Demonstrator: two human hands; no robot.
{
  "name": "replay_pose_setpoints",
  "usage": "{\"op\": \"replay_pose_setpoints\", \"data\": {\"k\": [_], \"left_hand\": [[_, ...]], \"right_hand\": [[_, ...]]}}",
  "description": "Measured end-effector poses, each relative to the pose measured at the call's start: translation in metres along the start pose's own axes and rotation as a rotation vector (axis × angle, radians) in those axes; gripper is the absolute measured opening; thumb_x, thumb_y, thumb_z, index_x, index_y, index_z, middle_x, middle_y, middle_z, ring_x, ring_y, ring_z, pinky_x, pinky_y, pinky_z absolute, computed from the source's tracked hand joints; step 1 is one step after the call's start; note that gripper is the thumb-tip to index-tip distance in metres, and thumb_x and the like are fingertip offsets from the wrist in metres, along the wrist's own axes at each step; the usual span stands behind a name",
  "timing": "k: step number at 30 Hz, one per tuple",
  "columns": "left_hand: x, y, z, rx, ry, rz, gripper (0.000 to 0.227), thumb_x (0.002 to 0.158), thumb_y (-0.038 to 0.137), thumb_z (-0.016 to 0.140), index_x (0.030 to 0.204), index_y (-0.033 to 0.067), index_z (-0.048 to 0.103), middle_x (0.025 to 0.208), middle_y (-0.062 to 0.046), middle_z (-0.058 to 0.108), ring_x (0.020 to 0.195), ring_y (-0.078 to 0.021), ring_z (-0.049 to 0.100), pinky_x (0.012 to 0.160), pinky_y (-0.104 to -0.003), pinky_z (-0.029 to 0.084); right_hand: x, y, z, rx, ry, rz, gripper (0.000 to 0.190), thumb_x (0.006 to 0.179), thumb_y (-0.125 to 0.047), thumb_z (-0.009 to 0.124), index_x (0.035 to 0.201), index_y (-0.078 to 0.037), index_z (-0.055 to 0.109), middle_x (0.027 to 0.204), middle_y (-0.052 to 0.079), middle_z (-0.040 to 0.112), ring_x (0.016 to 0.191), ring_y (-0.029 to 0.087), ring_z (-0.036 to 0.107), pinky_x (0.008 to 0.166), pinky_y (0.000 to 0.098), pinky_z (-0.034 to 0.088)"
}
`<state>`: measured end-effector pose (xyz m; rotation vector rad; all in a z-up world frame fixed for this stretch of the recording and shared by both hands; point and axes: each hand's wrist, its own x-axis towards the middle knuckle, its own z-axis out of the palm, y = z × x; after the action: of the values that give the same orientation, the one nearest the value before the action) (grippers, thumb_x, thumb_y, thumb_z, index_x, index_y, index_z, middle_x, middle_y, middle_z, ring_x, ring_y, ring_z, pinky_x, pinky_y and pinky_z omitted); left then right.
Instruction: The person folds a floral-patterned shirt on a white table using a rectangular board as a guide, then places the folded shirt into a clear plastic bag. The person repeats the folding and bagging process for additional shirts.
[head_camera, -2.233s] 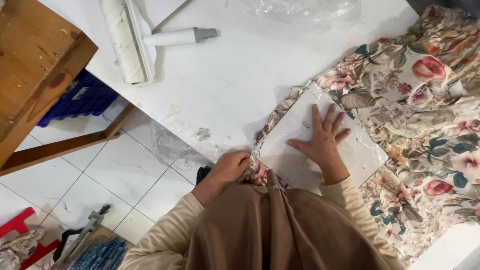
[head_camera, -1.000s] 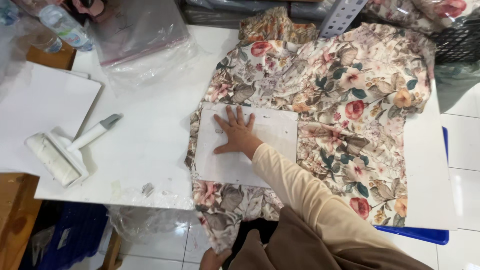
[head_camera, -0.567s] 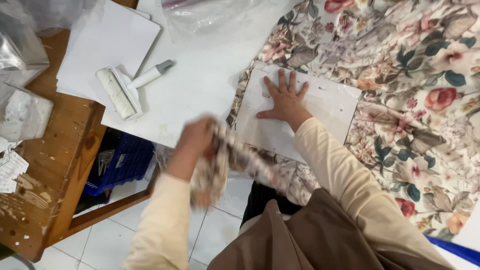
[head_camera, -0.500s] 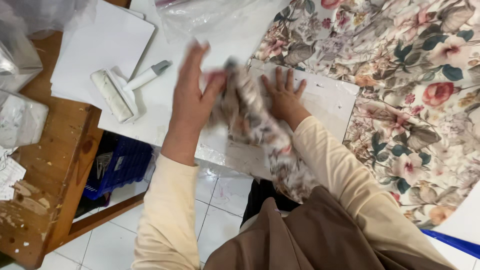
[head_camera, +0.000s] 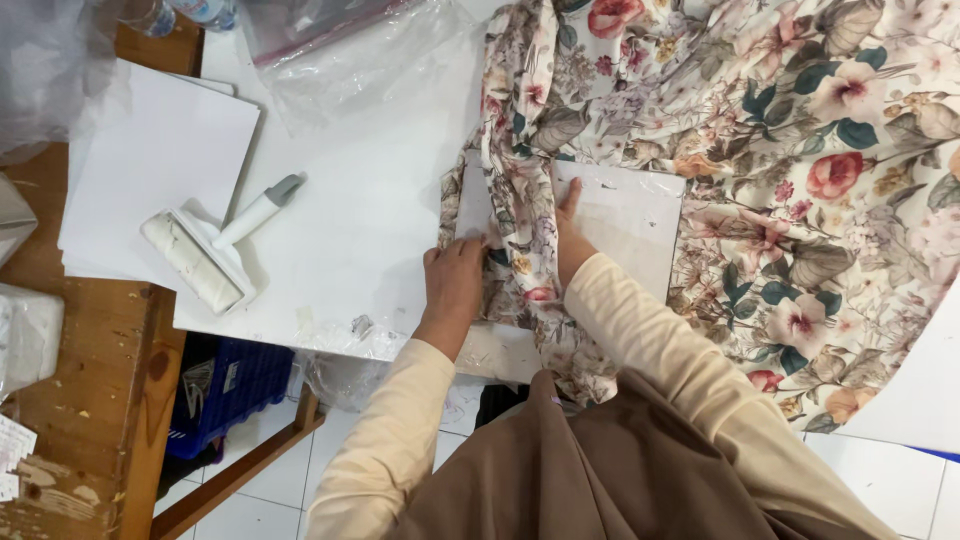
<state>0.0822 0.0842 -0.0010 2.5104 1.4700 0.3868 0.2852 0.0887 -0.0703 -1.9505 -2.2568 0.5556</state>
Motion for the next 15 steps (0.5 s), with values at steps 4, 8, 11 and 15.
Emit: {"op": "replay_pose_setpoints", "data": {"k": [4,8,11,15], "left_hand": [[0.002,-0.015,0.019,0.017,0.196,0.103,0.011,0.096,0.010,0.060,0.104,0.0108,0.067,0.101,-0.006,0.071,0.096,-0.0244,0.066,0.092,-0.046,0.040],[0.004,-0.023,0.025,0.069,0.226,0.141,0.004,0.097,0.015,0.067,0.101,0.0140,0.068,0.098,-0.004,0.070,0.095,-0.0238,0.064,0.096,-0.050,0.039],[0.000,-0.026,0.027,0.115,0.238,0.185,0.006,0.099,0.015,0.067,0.105,0.0133,0.069,0.098,-0.003,0.069,0.099,-0.0234,0.065,0.098,-0.049,0.039],[0.003,-0.025,0.026,0.151,0.214,0.159,0.007,0.102,0.017,0.070,0.101,0.0113,0.067,0.096,-0.005,0.068,0.097,-0.0245,0.064,0.099,-0.049,0.039]], "right_hand": [[0.005,0.002,0.007,0.024,-0.052,-0.046,0.082,0.092,-0.050,0.052,0.156,-0.003,0.033,0.168,0.019,0.017,0.154,0.041,-0.004,0.099,0.0853,-0.014],[-0.014,0.026,-0.016,0.366,0.097,-0.129,0.067,0.101,-0.028,0.056,0.160,-0.004,0.036,0.170,0.024,0.019,0.155,0.043,0.001,0.114,0.0739,-0.005],[-0.126,0.070,-0.047,0.717,0.341,0.047,0.060,0.093,-0.025,0.074,0.149,-0.019,0.053,0.170,0.016,0.030,0.159,0.035,0.017,0.129,0.0514,0.019],[-0.356,0.143,-0.066,0.752,1.174,0.683,0.069,0.110,-0.013,0.063,0.166,-0.010,0.023,0.174,0.016,0.028,0.163,0.031,0.026,0.135,0.0450,0.030]]}}
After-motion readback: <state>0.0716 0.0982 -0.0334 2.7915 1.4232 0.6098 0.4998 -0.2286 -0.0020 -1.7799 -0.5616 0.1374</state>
